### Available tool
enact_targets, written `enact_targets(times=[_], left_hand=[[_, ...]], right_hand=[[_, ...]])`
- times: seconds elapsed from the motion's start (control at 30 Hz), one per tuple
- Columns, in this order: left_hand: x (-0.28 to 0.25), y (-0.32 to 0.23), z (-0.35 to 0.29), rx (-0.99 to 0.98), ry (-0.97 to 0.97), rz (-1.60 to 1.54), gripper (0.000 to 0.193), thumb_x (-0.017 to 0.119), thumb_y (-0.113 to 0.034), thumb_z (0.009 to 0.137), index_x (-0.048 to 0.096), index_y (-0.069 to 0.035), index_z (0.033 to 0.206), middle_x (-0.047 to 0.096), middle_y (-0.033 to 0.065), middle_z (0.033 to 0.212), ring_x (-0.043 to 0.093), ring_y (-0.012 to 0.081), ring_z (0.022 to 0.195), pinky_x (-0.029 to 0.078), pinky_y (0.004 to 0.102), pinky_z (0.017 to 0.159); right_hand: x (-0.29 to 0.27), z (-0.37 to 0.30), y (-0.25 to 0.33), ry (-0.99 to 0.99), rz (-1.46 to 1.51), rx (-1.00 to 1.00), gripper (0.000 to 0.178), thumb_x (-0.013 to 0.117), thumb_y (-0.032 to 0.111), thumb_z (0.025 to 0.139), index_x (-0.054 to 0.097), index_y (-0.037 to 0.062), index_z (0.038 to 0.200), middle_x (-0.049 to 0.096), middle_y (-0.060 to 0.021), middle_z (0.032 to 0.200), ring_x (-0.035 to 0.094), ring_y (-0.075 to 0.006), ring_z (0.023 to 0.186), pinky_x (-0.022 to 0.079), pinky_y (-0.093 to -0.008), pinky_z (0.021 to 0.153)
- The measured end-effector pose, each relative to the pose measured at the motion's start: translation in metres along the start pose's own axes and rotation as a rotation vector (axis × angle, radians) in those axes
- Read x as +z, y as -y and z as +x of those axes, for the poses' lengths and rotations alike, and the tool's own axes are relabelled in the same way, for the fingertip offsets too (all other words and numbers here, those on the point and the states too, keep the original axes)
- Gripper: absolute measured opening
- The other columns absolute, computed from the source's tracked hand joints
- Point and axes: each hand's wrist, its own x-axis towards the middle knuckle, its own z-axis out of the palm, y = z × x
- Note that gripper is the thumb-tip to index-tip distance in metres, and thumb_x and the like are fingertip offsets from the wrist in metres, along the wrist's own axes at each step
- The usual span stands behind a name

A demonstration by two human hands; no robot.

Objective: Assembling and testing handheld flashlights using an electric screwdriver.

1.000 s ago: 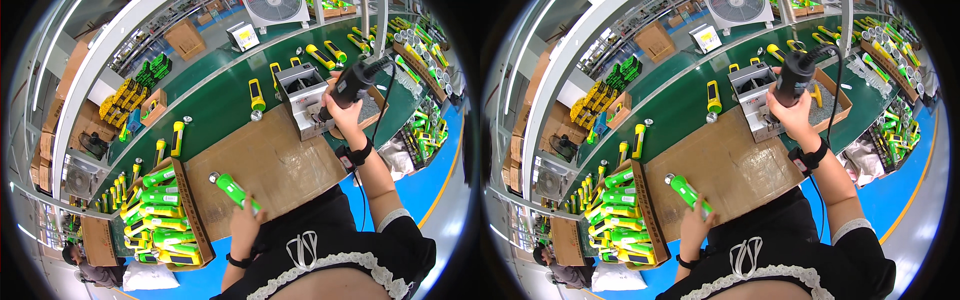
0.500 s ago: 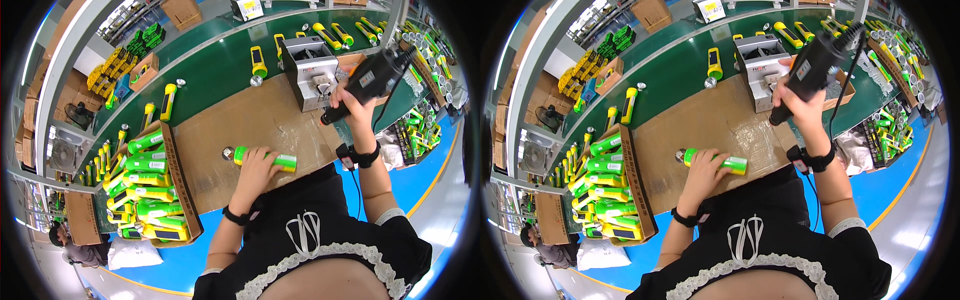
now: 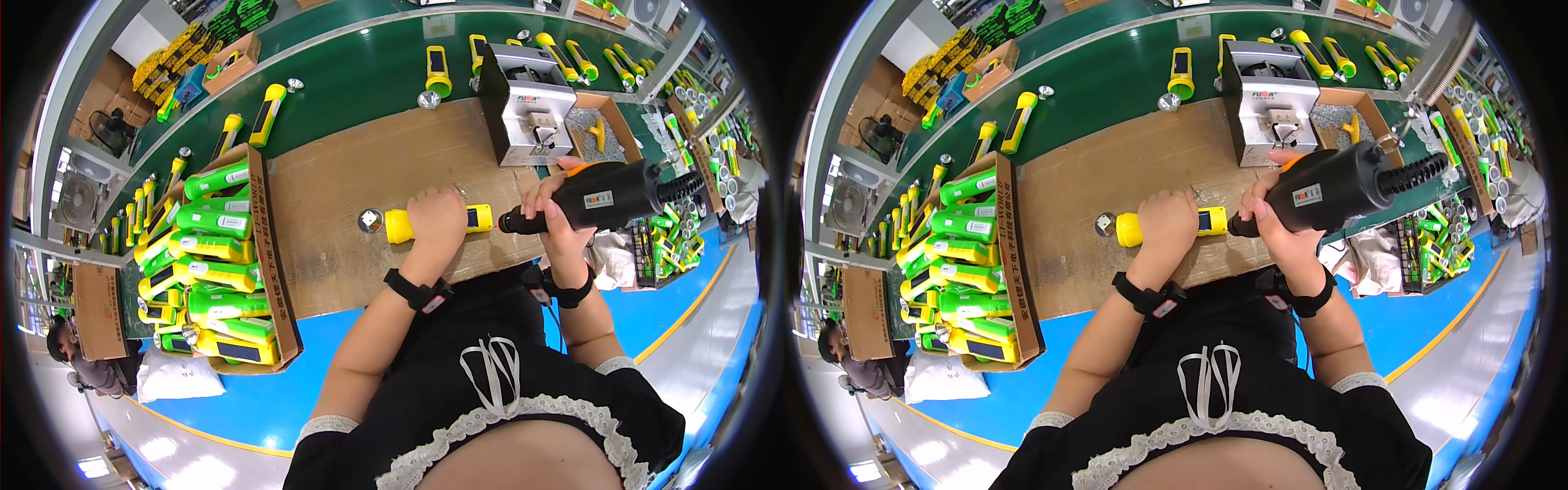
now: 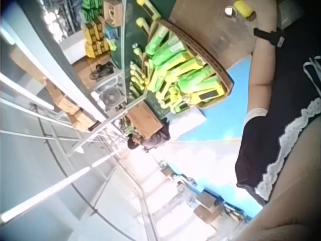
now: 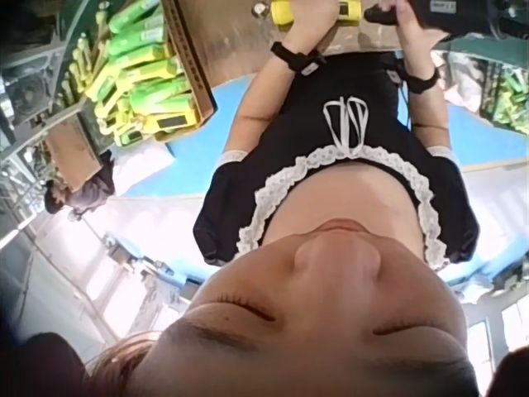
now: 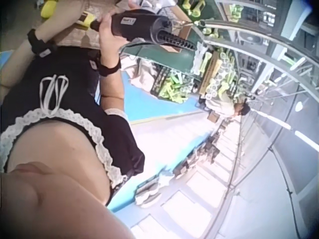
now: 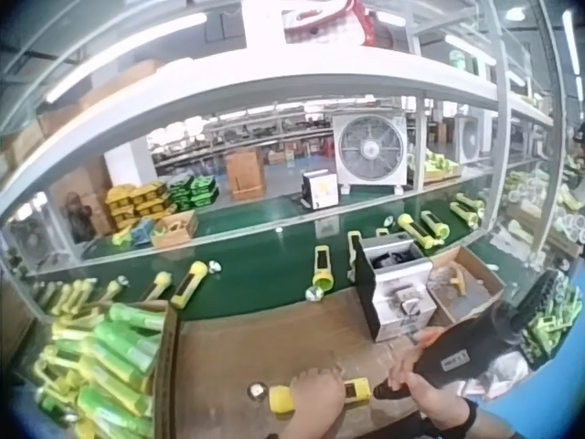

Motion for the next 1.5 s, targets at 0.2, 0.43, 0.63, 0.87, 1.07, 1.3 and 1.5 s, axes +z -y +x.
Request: enact_targets(times=[0.2,0.43,0.63,0.87,1.07,1.3,1.5], left_hand=[[0.005,0.003,-0.001,-0.005,-0.046,-0.004,0.026,0.054,-0.022,0.083,0.062,-0.006,0.065,0.06,0.0119,0.066,0.059,0.0296,0.066,0.045,0.0421,0.059],[0.005,0.003,0.0,-0.023,0.005,0.063,0.026,0.053,-0.022,0.083,0.062,-0.006,0.066,0.06,0.0113,0.067,0.06,0.029,0.066,0.045,0.0422,0.059],[0.0,0.005,0.0,-0.001,0.026,0.038,0.025,0.051,-0.021,0.084,0.062,-0.006,0.067,0.061,0.0113,0.068,0.06,0.028,0.066,0.046,0.0416,0.059],[0.006,0.002,0.002,-0.036,0.111,0.102,0.029,0.049,-0.025,0.087,0.064,-0.006,0.07,0.063,0.0119,0.072,0.062,0.0283,0.07,0.047,0.0414,0.062],[-0.013,-0.005,0.001,-0.105,0.174,0.017,0.031,0.051,-0.031,0.087,0.063,-0.004,0.076,0.063,0.012,0.077,0.061,0.0293,0.077,0.047,0.041,0.068],[-0.035,0.002,-0.008,0.3,0.188,-0.482,0.033,0.072,-0.026,0.07,0.058,-0.003,0.089,0.056,0.0138,0.087,0.056,0.032,0.084,0.045,0.0401,0.075],[-0.038,-0.008,-0.027,0.303,0.29,-0.468,0.04,0.076,-0.025,0.064,0.057,-0.003,0.091,0.055,0.0125,0.087,0.056,0.0314,0.085,0.046,0.0396,0.073]], right_hand=[[0.0,-0.001,-0.009,0.061,0.028,-0.042,0.048,0.055,-0.005,0.081,0.032,-0.0006,0.123,0.051,-0.0056,0.072,0.053,-0.0153,0.065,0.045,-0.0305,0.065],[0.001,-0.002,-0.03,0.074,0.012,0.025,0.046,0.054,-0.006,0.08,0.034,-0.0006,0.121,0.053,-0.0054,0.074,0.053,-0.0133,0.066,0.046,-0.0285,0.065],[0.006,-0.003,-0.032,0.127,-0.081,0.024,0.043,0.055,-0.005,0.079,0.037,0.0001,0.118,0.053,-0.0039,0.071,0.053,-0.0109,0.065,0.046,-0.0252,0.063],[-0.004,0.003,-0.022,0.093,-0.087,-0.02,0.047,0.057,-0.002,0.081,0.034,-0.0025,0.122,0.051,-0.005,0.072,0.054,-0.0137,0.063,0.047,-0.0285,0.062],[-0.025,0.063,0.02,-0.224,-0.12,-0.361,0.052,0.057,-0.001,0.082,0.033,-0.0101,0.127,0.055,-0.0075,0.07,0.056,-0.0151,0.06,0.048,-0.0285,0.062],[-0.054,0.103,-0.005,-0.296,-0.376,-0.382,0.047,0.057,-0.001,0.083,0.037,-0.0097,0.124,0.057,-0.0083,0.073,0.058,-0.0164,0.065,0.049,-0.0314,0.066],[-0.048,0.115,-0.002,-0.249,-0.455,-0.194,0.042,0.054,-0.003,0.077,0.045,-0.0088,0.117,0.056,-0.0056,0.069,0.056,-0.0134,0.059,0.047,-0.0273,0.06]])
